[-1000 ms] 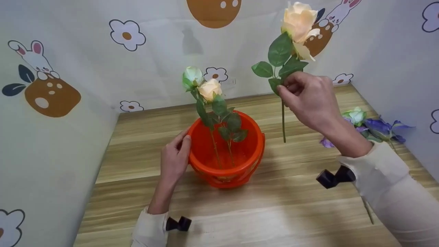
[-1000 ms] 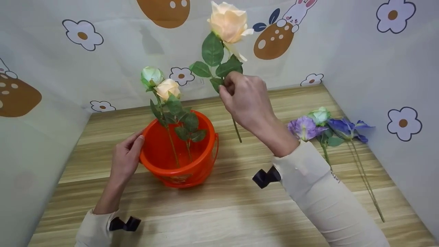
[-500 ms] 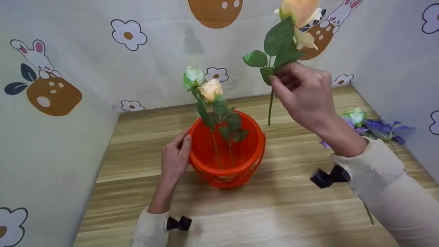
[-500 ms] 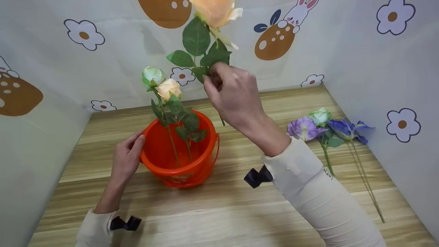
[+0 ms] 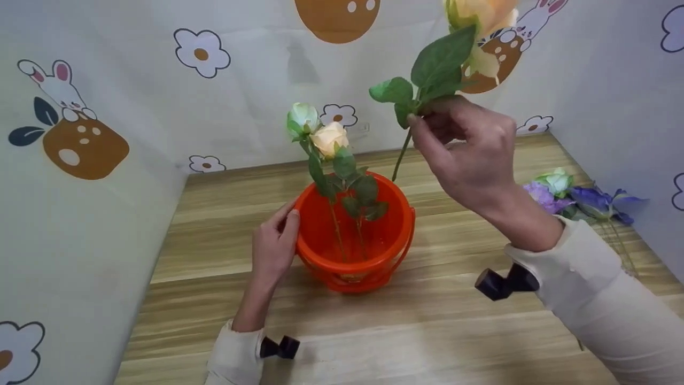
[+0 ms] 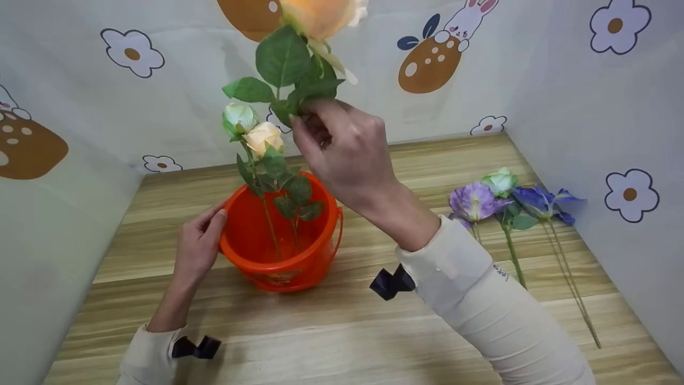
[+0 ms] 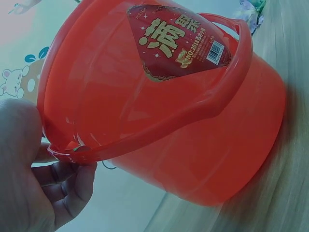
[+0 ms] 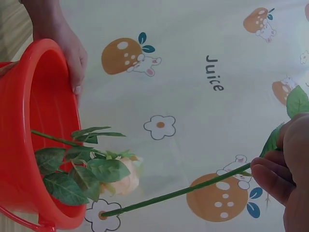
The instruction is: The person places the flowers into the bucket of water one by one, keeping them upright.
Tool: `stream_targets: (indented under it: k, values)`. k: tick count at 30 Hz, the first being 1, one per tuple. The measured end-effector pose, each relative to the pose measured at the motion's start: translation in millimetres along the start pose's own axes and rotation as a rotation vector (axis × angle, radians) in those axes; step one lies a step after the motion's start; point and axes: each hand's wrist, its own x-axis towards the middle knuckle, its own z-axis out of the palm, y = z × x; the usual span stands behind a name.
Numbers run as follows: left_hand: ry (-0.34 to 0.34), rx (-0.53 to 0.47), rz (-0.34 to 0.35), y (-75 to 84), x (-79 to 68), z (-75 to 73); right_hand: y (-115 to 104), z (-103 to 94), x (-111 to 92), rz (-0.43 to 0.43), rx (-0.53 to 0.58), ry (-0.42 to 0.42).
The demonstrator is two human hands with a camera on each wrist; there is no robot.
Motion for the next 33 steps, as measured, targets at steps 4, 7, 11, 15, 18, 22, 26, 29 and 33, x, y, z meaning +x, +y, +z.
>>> stream_targets:
  k: [4,7,11,15,18,22,26,29,33]
  values:
    - [0.0,0.001,-0.008,-0.9,0.2,-0.7,0.2,7.7,-5.4,-0.02,0.011,-0.037]
    - [0.001,0.001,-0.011,-1.4,-0.3,-1.1,2.2,12.9,-11.4,-0.011,0.021,-0.084]
    - [0.001,0.001,-0.027,-1.0,-0.9,-1.3,7.6,20.1,-22.0,0.034,0.037,-0.138]
    - [-0.01,0.001,-0.061,-0.6,-1.7,-1.2,14.7,28.5,-34.4,0.087,0.032,-0.173]
    - [-0.007,0.013,-0.044,-1.1,-2.0,-1.1,20.4,35.6,-43.3,0.125,0.034,-0.188]
    - [0.001,0.023,-0.006,-1.8,-2.1,-0.9,27.4,44.7,-52.2,0.184,0.031,-0.227]
    - [-0.004,0.022,-0.017,-0.6,-2.4,-0.8,32.8,51.6,-58.6,0.275,-0.003,-0.304]
    - [-0.003,0.022,-0.02,1.0,-2.4,-0.8,36.0,56.0,-61.7,0.347,-0.029,-0.351]
    - [-0.001,0.02,-0.013,1.2,-2.1,-0.3,39.6,61.0,-64.5,0.418,-0.048,-0.397]
